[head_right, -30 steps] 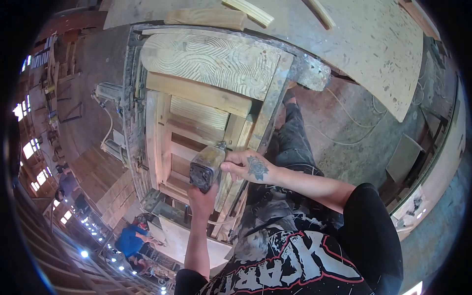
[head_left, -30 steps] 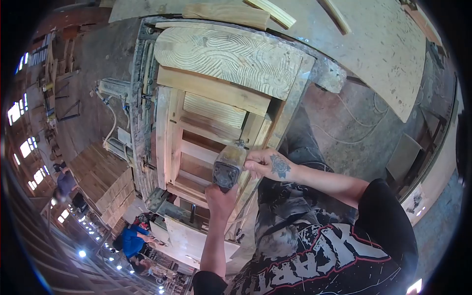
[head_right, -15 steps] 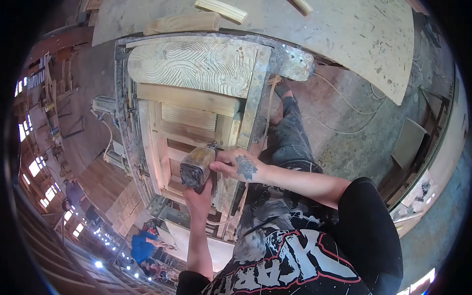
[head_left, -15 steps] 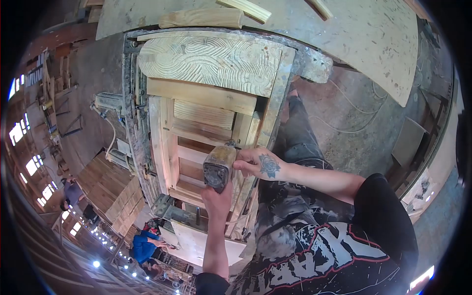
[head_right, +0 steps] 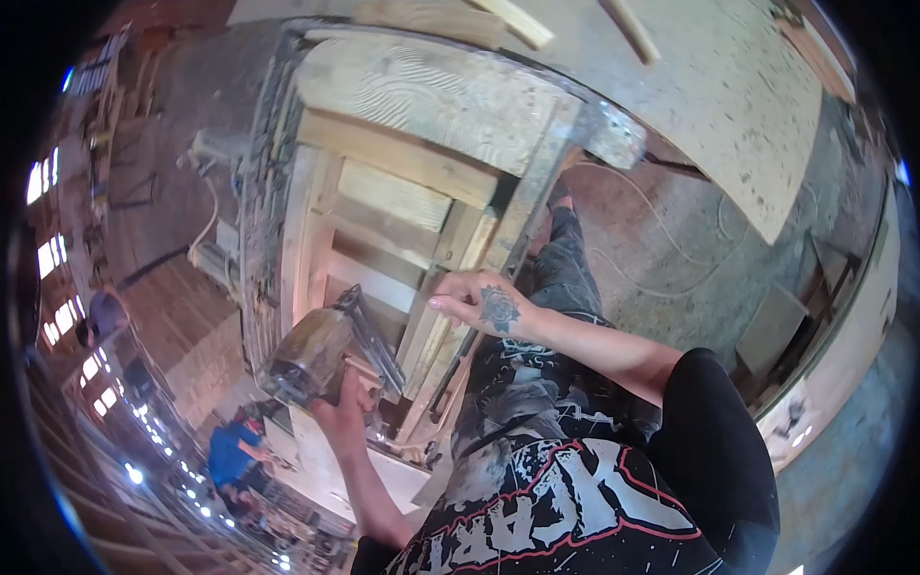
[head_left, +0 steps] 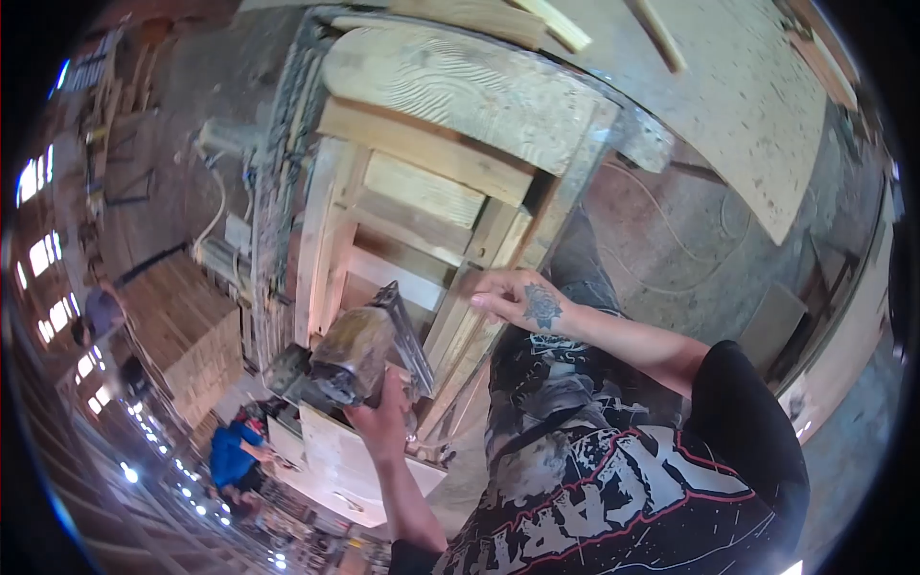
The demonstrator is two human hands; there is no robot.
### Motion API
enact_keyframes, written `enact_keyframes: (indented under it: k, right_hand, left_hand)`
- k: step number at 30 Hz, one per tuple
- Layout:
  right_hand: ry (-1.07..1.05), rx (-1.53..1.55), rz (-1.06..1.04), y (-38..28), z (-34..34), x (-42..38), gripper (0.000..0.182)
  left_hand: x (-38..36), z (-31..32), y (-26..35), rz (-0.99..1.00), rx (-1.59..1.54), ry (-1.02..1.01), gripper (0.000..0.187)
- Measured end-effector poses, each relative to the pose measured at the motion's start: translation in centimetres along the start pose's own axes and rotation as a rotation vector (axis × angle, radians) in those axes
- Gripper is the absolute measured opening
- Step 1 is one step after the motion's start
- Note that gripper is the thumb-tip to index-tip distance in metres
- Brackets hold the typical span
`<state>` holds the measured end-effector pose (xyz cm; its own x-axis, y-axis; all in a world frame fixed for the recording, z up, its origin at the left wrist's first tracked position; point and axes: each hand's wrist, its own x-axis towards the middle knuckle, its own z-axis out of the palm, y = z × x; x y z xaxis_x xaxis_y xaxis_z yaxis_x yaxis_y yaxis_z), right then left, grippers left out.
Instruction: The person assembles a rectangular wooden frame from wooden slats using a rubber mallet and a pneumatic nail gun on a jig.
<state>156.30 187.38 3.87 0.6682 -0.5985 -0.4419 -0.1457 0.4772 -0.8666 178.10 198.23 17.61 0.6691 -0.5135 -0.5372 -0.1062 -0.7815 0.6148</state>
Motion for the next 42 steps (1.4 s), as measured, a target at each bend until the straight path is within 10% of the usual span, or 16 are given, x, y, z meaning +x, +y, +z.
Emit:
enact_keyframes:
  k: [4,13,20,25,29,42]
  right_hand:
    - [0.259,-0.641,-0.302,-0.3,-1.2,2.1,0.025]
    - [0.003,-1.477,-0.135,-2.1,-3.5,10.2,0.032]
    - [-0.207,-1.096,-0.523,-3.0,5.0,11.3,0.02]
    - [-0.89,-0.868,-0.668,0.4,11.3,9.3,0.064]
    - [-1.03,-0.785,-0.406,2.6,10.9,8.6,0.083]
    - [-0.872,-0.718,-0.484,4.1,10.0,8.7,0.067]
  left_hand:
    - [-1.5,-4.2,-3.3,0.019,-0.176,0.043,0.015]
    - [-6.1,-9.6,-11.5,-0.351,-0.715,0.383,0.019]
    - [-6.7,-8.4,-14.3,-0.46,-1.017,0.666,0.024]
    - [-5.6,-1.6,-14.8,-0.383,-1.402,0.883,0.029]
    - [-3.7,3.4,-13.4,-0.468,-1.559,0.969,0.033]
    - [-1.4,5.5,-13.2,-0.505,-1.421,0.983,0.03]
